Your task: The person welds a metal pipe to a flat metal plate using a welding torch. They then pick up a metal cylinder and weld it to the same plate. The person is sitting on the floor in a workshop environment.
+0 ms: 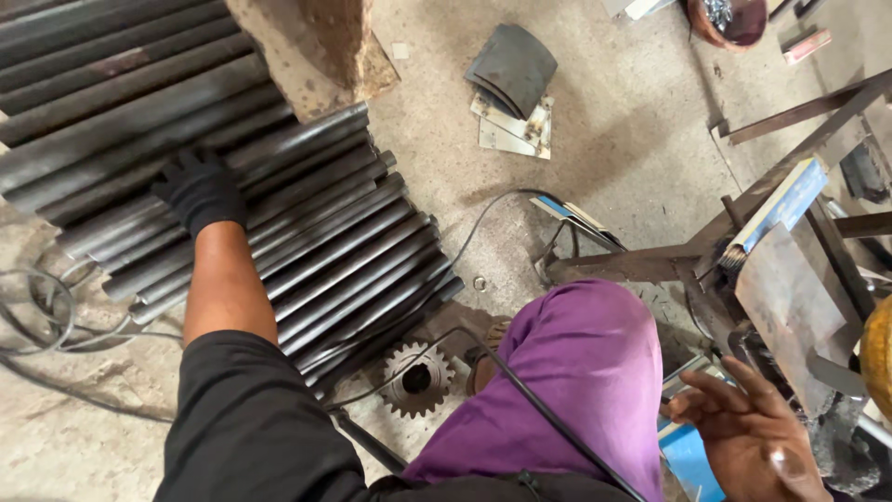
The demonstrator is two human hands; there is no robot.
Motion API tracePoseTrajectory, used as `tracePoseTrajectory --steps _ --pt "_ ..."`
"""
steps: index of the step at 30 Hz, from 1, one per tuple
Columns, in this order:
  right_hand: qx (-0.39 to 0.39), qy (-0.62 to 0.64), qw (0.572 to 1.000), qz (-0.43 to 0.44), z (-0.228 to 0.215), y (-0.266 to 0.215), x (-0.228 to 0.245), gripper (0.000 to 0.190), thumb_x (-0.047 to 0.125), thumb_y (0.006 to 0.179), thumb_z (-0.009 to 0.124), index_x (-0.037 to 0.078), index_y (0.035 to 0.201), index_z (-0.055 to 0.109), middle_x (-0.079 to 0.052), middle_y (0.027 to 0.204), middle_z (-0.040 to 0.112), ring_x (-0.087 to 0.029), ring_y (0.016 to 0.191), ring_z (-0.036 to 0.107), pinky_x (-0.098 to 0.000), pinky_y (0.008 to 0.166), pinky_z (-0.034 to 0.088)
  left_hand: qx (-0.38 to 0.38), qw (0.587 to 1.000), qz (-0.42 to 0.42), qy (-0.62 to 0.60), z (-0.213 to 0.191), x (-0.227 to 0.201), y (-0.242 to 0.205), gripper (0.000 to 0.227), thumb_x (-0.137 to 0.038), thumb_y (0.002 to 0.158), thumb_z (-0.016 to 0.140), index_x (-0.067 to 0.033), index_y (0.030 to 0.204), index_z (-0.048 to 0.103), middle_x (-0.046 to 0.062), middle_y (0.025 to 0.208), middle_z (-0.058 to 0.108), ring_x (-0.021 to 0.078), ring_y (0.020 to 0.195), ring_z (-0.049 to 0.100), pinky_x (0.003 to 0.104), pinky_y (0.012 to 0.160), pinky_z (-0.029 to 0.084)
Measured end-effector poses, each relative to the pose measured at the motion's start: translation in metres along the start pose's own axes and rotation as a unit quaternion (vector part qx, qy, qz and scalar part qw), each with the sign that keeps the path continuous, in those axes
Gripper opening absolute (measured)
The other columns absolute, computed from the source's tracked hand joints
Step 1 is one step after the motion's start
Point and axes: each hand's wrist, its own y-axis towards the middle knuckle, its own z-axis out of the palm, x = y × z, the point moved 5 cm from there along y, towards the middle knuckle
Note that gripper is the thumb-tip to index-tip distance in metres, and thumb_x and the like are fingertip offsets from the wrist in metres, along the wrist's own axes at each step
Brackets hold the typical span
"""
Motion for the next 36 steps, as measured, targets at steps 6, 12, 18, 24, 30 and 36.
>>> tracePoseTrajectory --steps 6,12,18,24,30,36 --pt "-0.107 -0.017 0.994 -0.009 -0.120 -0.052 -0.038 0.075 0.025 0.097 0.063 -0.006 0.161 0.040 -0.045 0.144 0.050 -0.052 0.114 0.060 -0.0639 0.100 0.042 -0.043 0.998 0.045 0.004 -0.004 0.002 0.002 0.041 -0.033 0.107 0.047 -0.0115 0.136 0.066 0.022 0.146 0.057 0.0449 0.128 0.054 0.069 0.099 0.037" --pt "-0.288 -0.061 0.956 0.019 -0.225 -0.081 -0.054 0.051 0.014 0.105 0.050 -0.003 0.152 0.043 -0.041 0.135 0.055 -0.050 0.108 0.061 -0.0601 0.087 0.050 0.245 0.966 0.063 -0.060 0.019 -0.006 -0.043 0.043 -0.036 0.094 0.061 -0.0123 0.130 0.064 0.026 0.130 0.064 0.0461 0.118 0.063 0.056 0.099 0.051" --pt "-0.323 -0.076 0.943 -0.034 -0.224 -0.079 -0.065 0.041 0.011 0.111 0.047 -0.005 0.148 0.042 -0.036 0.131 0.058 -0.044 0.105 0.062 -0.0558 0.082 0.049 0.213 0.869 0.015 -0.447 0.063 -0.102 -0.152 0.054 -0.030 0.092 0.063 -0.0059 0.138 0.052 0.031 0.107 0.067 0.0450 0.091 0.063 0.054 0.077 0.052" --pt "-0.400 -0.135 0.905 -0.049 -0.228 -0.139 -0.045 0.042 0.008 0.111 0.048 -0.004 0.150 0.046 -0.034 0.129 0.060 -0.042 0.104 0.062 -0.0518 0.087 0.051 0.367 0.599 -0.013 -0.712 -0.024 -0.275 -0.140 0.037 -0.026 0.093 0.071 0.0072 0.107 0.064 0.020 0.079 0.065 0.0297 0.060 0.064 0.044 0.053 0.056" --pt "-0.442 -0.086 0.876 -0.171 -0.253 -0.256 -0.037 0.034 0.007 0.115 0.050 -0.003 0.147 0.045 -0.033 0.126 0.062 -0.043 0.107 0.066 -0.0519 0.088 0.054 0.478 0.262 0.086 -0.834 -0.191 -0.433 -0.160 0.029 -0.016 0.099 0.074 -0.0051 0.120 0.057 0.014 0.104 0.066 0.0327 0.097 0.067 0.051 0.088 0.058" --pt "-0.653 -0.107 0.745 -0.084 -0.274 -0.426 -0.089 0.028 0.014 0.112 0.057 -0.003 0.135 0.056 -0.034 0.120 0.065 -0.041 0.101 0.069 -0.0516 0.081 0.055 0.510 0.250 0.140 -0.811 -0.244 -0.502 -0.247 0.043 -0.014 0.089 0.076 -0.0186 0.125 0.053 0.010 0.108 0.068 0.0316 0.101 0.070 0.052 0.090 0.059"
